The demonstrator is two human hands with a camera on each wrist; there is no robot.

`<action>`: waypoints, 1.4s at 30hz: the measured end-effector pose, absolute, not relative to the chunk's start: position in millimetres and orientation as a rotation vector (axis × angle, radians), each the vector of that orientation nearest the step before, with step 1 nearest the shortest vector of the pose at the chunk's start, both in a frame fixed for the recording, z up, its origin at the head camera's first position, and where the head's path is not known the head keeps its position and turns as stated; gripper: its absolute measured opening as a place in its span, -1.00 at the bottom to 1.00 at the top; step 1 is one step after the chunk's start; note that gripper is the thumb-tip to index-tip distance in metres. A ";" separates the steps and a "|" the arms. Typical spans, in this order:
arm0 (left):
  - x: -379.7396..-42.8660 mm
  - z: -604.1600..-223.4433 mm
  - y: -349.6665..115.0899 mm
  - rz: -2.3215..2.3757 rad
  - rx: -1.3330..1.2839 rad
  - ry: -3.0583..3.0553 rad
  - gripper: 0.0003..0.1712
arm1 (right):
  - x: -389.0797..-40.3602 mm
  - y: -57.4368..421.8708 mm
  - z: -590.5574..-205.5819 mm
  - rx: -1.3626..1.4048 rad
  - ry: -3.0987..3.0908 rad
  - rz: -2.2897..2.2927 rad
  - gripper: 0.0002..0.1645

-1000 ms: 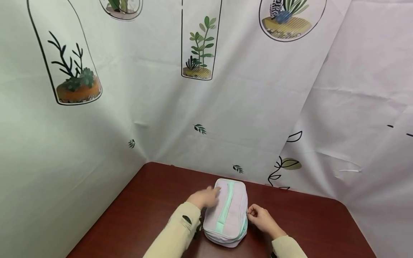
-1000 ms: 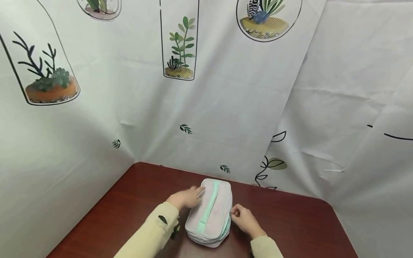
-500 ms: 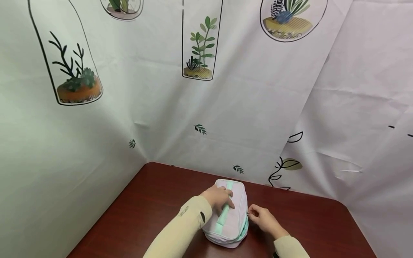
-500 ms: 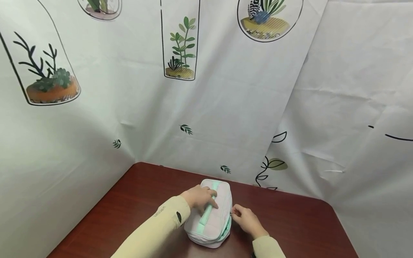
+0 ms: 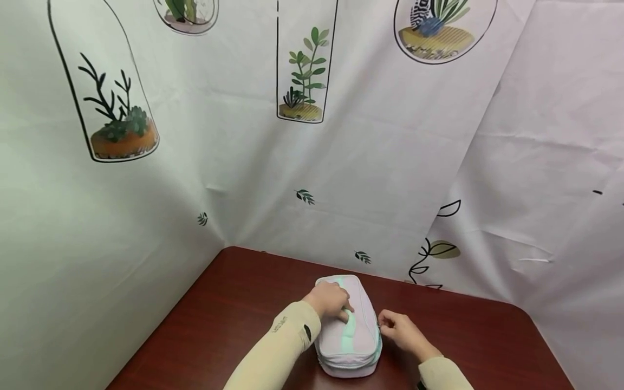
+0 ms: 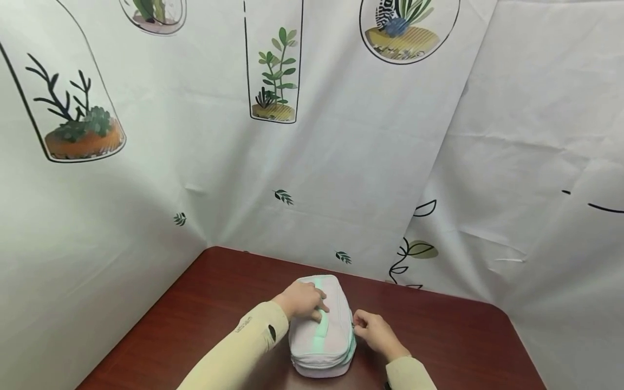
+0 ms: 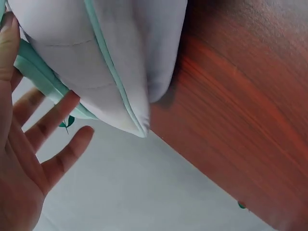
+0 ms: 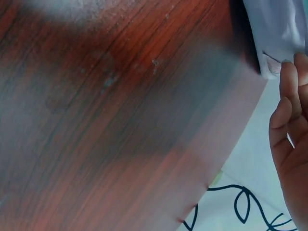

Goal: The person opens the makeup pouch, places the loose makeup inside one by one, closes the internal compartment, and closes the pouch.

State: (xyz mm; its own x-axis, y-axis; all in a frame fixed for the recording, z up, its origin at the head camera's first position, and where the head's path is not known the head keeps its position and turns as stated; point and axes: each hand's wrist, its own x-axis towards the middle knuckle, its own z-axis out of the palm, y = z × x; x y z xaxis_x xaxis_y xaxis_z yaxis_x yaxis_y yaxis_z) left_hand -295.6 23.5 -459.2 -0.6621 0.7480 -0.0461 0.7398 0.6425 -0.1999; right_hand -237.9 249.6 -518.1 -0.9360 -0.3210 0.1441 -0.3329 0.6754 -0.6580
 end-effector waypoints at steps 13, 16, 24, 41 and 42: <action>-295.8 -459.1 19.5 0.198 -1.097 -2.807 -0.72 | -229.2 261.9 -511.3 0.616 -2.831 1.150 -0.79; -298.3 -459.8 20.4 0.204 -1.055 -2.826 -0.67 | -227.5 264.2 -509.4 0.606 -2.830 1.183 -0.81; -299.1 -463.6 26.1 0.147 -0.856 -2.830 -0.44 | -226.6 266.6 -510.3 0.485 -2.809 1.307 -0.85; -292.4 -461.4 42.5 0.047 -0.555 -2.934 -0.45 | -221.3 259.9 -506.9 0.304 -2.699 1.457 -0.88; -292.0 -462.3 43.2 0.033 -0.546 -2.937 -0.46 | -221.1 259.3 -507.3 0.282 -2.698 1.471 -0.87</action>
